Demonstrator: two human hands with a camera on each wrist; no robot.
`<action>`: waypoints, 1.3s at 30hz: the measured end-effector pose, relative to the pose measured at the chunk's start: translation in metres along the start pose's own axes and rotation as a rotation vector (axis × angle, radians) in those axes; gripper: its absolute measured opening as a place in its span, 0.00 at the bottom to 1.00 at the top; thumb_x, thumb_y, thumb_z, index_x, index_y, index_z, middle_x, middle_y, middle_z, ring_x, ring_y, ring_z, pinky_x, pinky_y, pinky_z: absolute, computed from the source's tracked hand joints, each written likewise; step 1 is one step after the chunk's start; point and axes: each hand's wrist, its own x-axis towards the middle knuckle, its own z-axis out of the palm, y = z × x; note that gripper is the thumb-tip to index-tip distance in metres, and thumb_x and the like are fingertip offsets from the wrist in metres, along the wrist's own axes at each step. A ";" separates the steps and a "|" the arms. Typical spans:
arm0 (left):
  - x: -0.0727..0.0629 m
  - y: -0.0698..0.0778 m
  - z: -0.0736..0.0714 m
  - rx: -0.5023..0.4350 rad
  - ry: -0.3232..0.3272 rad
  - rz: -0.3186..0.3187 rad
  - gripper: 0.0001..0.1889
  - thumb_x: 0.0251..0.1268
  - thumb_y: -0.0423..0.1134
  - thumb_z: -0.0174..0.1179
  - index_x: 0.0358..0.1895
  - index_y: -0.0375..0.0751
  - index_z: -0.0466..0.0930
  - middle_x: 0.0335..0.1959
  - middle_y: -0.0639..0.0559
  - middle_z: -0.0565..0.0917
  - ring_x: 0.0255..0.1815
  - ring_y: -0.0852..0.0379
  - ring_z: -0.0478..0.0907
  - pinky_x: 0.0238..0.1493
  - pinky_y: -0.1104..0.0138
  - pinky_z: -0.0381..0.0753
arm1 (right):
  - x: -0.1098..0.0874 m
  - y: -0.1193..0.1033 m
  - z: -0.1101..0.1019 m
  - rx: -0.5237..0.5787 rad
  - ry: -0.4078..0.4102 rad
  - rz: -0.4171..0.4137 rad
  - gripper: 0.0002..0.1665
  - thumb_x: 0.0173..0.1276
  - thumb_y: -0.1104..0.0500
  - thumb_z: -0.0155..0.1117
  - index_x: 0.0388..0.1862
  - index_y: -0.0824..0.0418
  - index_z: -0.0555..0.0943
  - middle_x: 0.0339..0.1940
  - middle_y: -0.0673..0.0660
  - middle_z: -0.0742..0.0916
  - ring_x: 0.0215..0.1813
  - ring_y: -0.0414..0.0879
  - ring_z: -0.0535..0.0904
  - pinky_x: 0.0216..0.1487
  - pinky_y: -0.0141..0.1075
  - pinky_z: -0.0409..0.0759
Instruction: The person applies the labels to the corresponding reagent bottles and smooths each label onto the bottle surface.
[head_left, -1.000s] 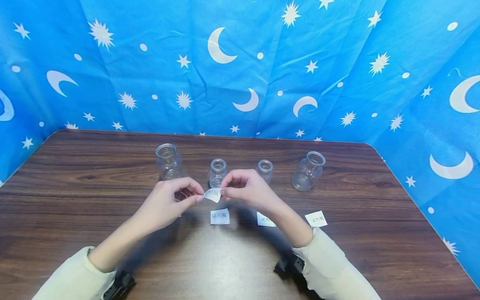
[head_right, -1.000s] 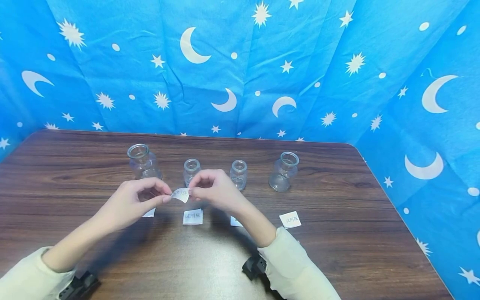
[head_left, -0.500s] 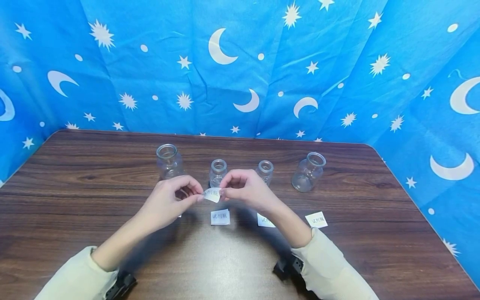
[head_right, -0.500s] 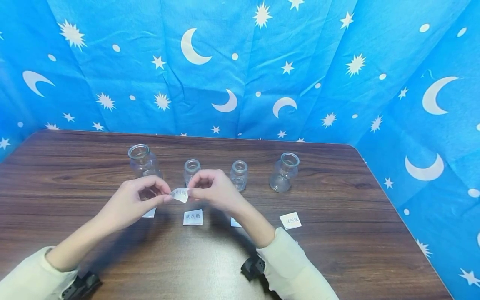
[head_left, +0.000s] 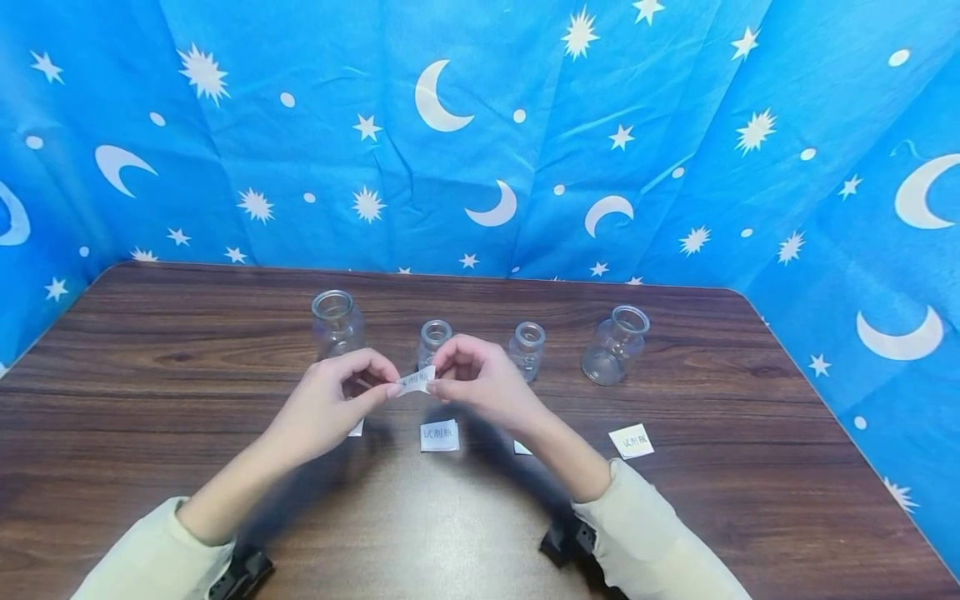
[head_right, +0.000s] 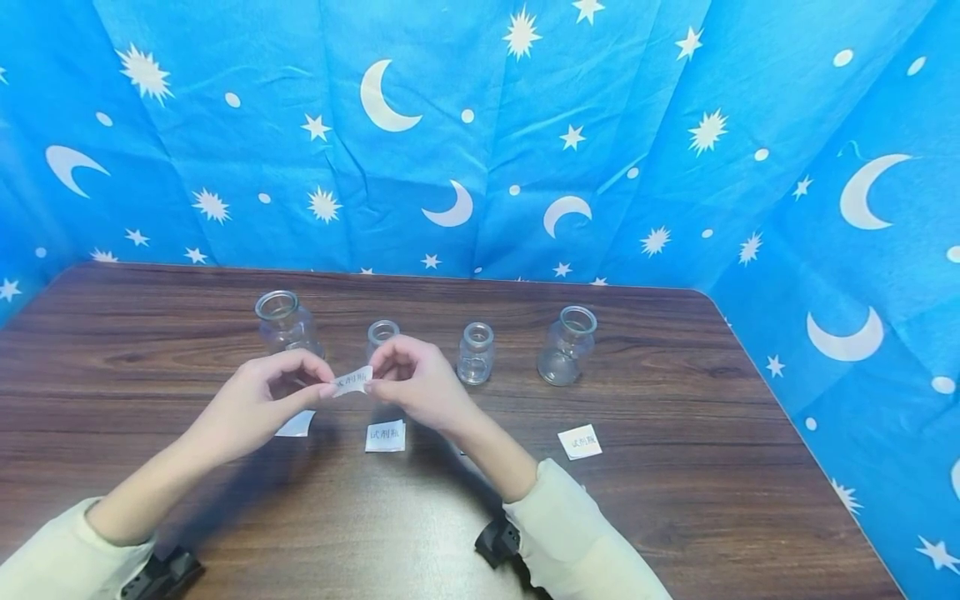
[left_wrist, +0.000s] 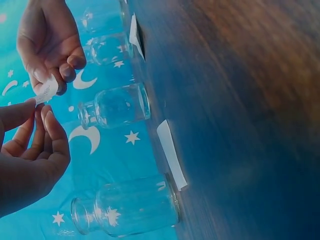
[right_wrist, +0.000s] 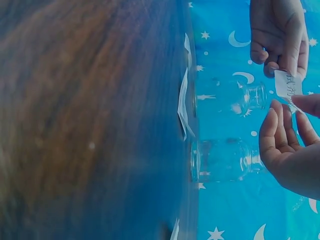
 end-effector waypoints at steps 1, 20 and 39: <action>0.000 0.000 0.000 -0.001 0.001 -0.006 0.03 0.57 0.31 0.61 0.33 0.40 0.78 0.29 0.55 0.81 0.32 0.59 0.77 0.34 0.66 0.77 | 0.000 0.000 0.001 -0.002 0.005 -0.005 0.09 0.53 0.75 0.60 0.34 0.72 0.72 0.24 0.54 0.80 0.27 0.42 0.76 0.31 0.34 0.77; 0.002 -0.011 -0.013 -0.004 -0.006 -0.016 0.03 0.61 0.33 0.59 0.37 0.40 0.77 0.29 0.53 0.79 0.28 0.56 0.74 0.30 0.68 0.74 | 0.008 -0.001 0.013 0.008 0.087 -0.013 0.12 0.56 0.76 0.59 0.40 0.74 0.73 0.26 0.60 0.81 0.25 0.42 0.76 0.31 0.42 0.79; -0.002 -0.038 -0.044 0.019 0.010 -0.085 0.06 0.61 0.36 0.59 0.37 0.36 0.77 0.30 0.48 0.79 0.29 0.58 0.75 0.28 0.69 0.73 | 0.035 0.004 0.045 -0.009 0.047 0.020 0.03 0.59 0.73 0.60 0.32 0.72 0.75 0.24 0.59 0.80 0.24 0.42 0.75 0.30 0.31 0.77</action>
